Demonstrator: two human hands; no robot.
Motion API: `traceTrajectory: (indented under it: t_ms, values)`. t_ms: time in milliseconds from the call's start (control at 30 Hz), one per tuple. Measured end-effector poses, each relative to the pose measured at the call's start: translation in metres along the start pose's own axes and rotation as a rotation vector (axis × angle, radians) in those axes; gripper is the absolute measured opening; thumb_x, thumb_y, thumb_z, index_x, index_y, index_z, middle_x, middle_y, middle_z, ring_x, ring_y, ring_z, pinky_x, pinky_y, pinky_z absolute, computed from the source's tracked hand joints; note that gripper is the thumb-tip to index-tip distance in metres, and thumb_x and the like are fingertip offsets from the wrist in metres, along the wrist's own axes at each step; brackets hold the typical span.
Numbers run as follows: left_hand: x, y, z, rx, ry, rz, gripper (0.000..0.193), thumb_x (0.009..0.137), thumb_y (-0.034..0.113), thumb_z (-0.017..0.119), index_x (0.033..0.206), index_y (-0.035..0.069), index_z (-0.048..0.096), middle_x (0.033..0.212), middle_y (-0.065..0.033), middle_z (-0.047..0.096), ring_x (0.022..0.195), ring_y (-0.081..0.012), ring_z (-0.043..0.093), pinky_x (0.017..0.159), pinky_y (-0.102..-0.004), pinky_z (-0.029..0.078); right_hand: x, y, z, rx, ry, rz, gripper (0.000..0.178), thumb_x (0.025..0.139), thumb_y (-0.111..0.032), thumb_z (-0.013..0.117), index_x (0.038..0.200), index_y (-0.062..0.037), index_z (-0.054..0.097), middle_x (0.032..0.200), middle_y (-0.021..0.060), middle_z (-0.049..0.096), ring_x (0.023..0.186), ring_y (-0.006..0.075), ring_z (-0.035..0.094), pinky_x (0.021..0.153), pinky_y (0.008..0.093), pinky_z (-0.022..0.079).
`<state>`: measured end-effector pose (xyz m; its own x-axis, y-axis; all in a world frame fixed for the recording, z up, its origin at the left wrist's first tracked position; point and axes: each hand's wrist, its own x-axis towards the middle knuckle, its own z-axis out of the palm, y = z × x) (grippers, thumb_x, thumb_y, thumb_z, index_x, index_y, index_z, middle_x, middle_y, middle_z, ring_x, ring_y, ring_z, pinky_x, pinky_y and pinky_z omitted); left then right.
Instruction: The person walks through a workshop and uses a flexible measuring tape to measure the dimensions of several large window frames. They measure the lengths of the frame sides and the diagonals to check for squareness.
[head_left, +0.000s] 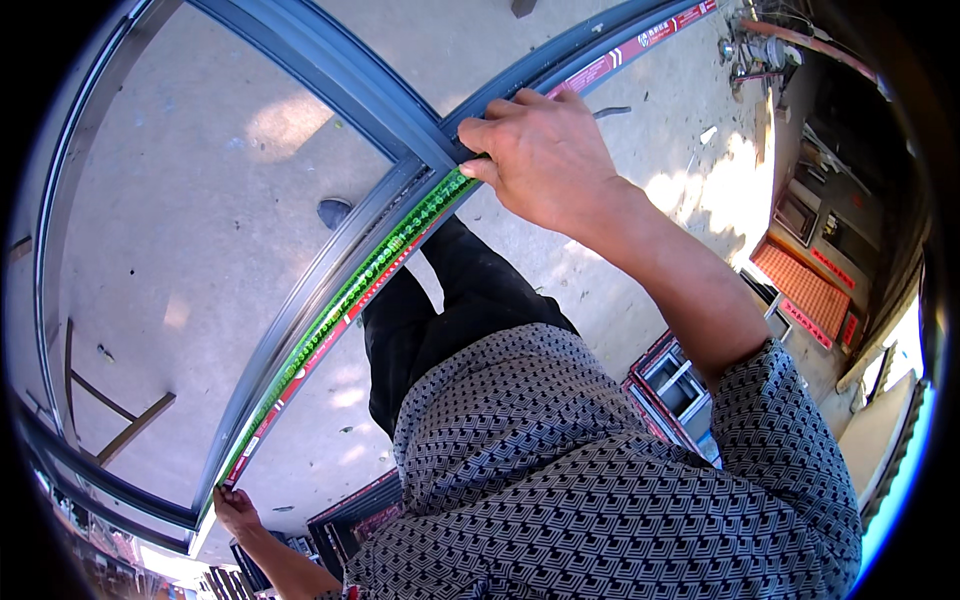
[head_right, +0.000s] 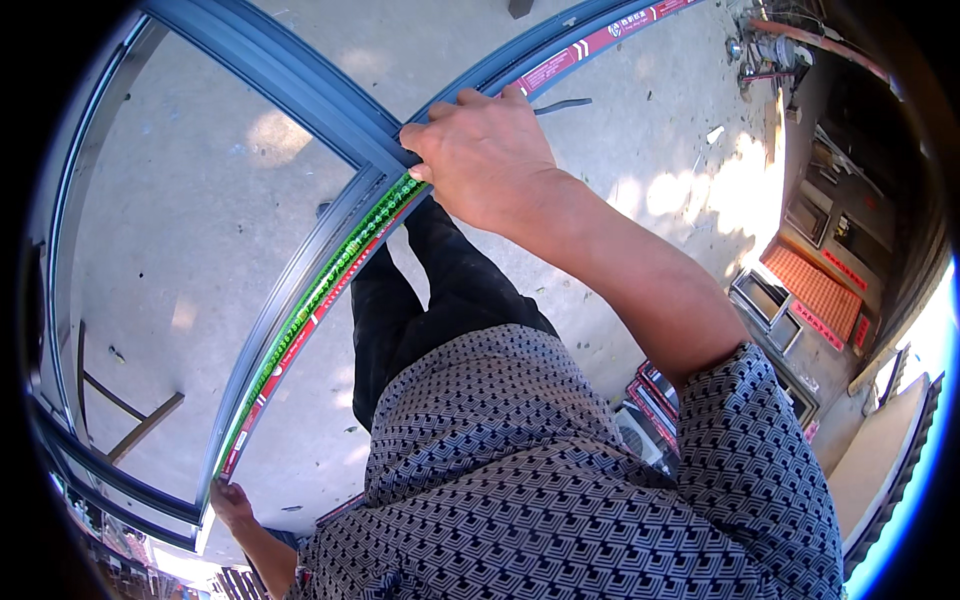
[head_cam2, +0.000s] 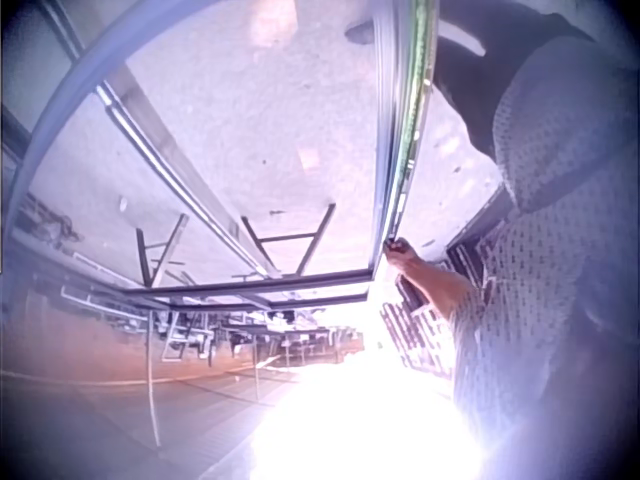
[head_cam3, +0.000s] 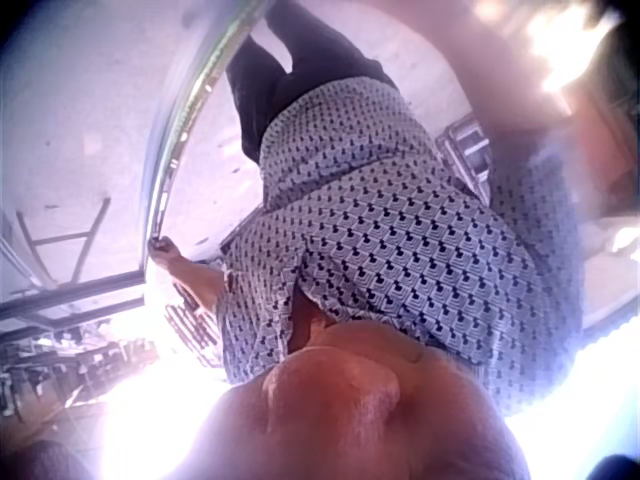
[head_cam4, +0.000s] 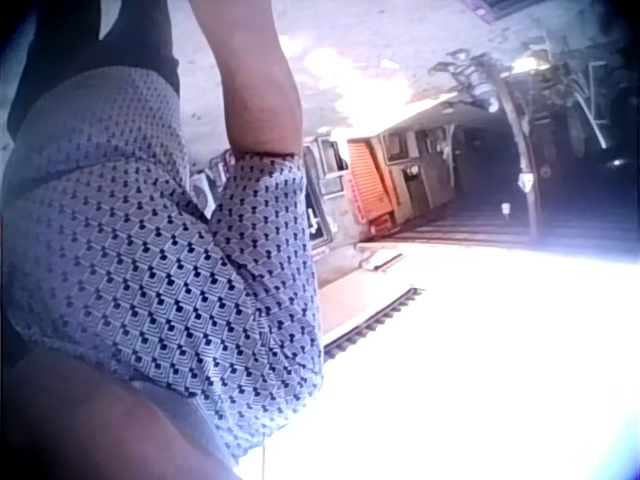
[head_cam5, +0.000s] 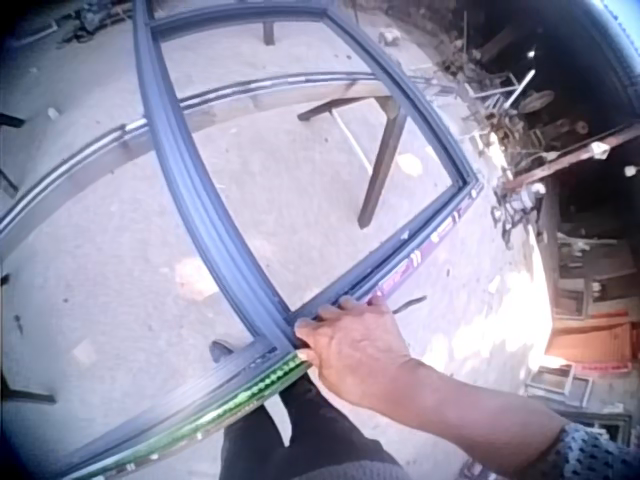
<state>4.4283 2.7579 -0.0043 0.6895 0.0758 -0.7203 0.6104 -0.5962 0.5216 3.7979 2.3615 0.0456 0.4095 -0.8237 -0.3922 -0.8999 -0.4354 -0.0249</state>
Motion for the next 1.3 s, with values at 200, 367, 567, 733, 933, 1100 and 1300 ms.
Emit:
traceTrajectory:
  t_ms: [200, 367, 567, 733, 933, 1100, 1300]
  values:
    - [-0.007, -0.002, 0.005, 0.016, -0.010, 0.027, 0.027, 0.100, 0.022, 0.060, 0.076, 0.010, 0.060, 0.064, 0.0037, 0.057, 0.052, -0.0068, 0.048, 0.052, -0.0210, 0.048, 0.002, 0.001, 0.001, 0.010, -0.011, 0.015, 0.019, 0.086, -0.030, 0.071, 0.090, -0.0127, 0.064, 0.084, 0.0017, 0.064, 0.095, 0.0233, 0.065, 0.081, 0.0456, 0.048]
    - [0.002, -0.005, 0.001, 0.001, -0.005, 0.026, 0.026, 0.099, 0.022, 0.061, 0.076, 0.011, 0.060, 0.064, 0.0038, 0.058, 0.052, -0.0069, 0.049, 0.052, -0.0209, 0.048, 0.005, 0.001, -0.009, -0.003, -0.162, 0.057, 0.022, 0.092, -0.032, 0.065, 0.105, -0.0157, 0.069, 0.097, 0.0018, 0.068, 0.104, 0.0225, 0.063, 0.090, 0.0464, 0.046]
    - [-0.001, -0.007, 0.007, 0.008, 0.035, 0.016, 0.026, 0.098, 0.025, 0.062, 0.074, 0.014, 0.060, 0.058, 0.0050, 0.056, 0.048, -0.0064, 0.049, 0.050, -0.0204, 0.047, 0.006, 0.004, -0.012, -0.013, -0.164, 0.065, 0.023, 0.091, -0.034, 0.066, 0.104, -0.0163, 0.069, 0.098, 0.0010, 0.069, 0.103, 0.0231, 0.063, 0.089, 0.0462, 0.046]
    - [-0.014, -0.007, 0.018, 0.017, 0.057, 0.027, 0.027, 0.097, 0.027, 0.062, 0.073, 0.015, 0.060, 0.056, 0.0057, 0.054, 0.047, -0.0056, 0.048, 0.049, -0.0197, 0.045, 0.007, 0.010, -0.012, -0.002, -0.169, 0.063, 0.022, 0.091, -0.035, 0.066, 0.103, -0.0171, 0.069, 0.100, 0.0017, 0.069, 0.105, 0.0234, 0.064, 0.089, 0.0464, 0.045]
    - [-0.031, -0.003, 0.029, 0.006, 0.049, 0.025, 0.026, 0.097, 0.027, 0.062, 0.074, 0.015, 0.059, 0.058, 0.0058, 0.055, 0.046, -0.0053, 0.045, 0.048, -0.0188, 0.043, 0.008, 0.018, -0.020, 0.013, -0.198, 0.089, 0.024, 0.091, -0.037, 0.066, 0.104, -0.0166, 0.069, 0.101, 0.0027, 0.069, 0.107, 0.0239, 0.064, 0.090, 0.0467, 0.045]
    - [-0.045, 0.000, 0.032, 0.013, 0.029, 0.039, 0.024, 0.096, 0.025, 0.062, 0.075, 0.014, 0.059, 0.060, 0.0058, 0.055, 0.048, -0.0054, 0.044, 0.051, -0.0204, 0.043, 0.008, 0.031, -0.025, 0.031, -0.220, 0.092, 0.027, 0.092, -0.040, 0.065, 0.103, -0.0151, 0.069, 0.102, 0.0036, 0.069, 0.108, 0.0245, 0.064, 0.090, 0.0470, 0.045]
    - [-0.062, 0.005, 0.037, 0.003, 0.048, 0.060, 0.024, 0.095, 0.025, 0.062, 0.074, 0.014, 0.059, 0.058, 0.0065, 0.052, 0.049, -0.0057, 0.043, 0.054, -0.0210, 0.043, 0.007, 0.035, -0.041, 0.031, -0.267, 0.104, 0.028, 0.093, -0.040, 0.064, 0.103, -0.0144, 0.068, 0.101, 0.0055, 0.069, 0.107, 0.0256, 0.064, 0.090, 0.0476, 0.045]
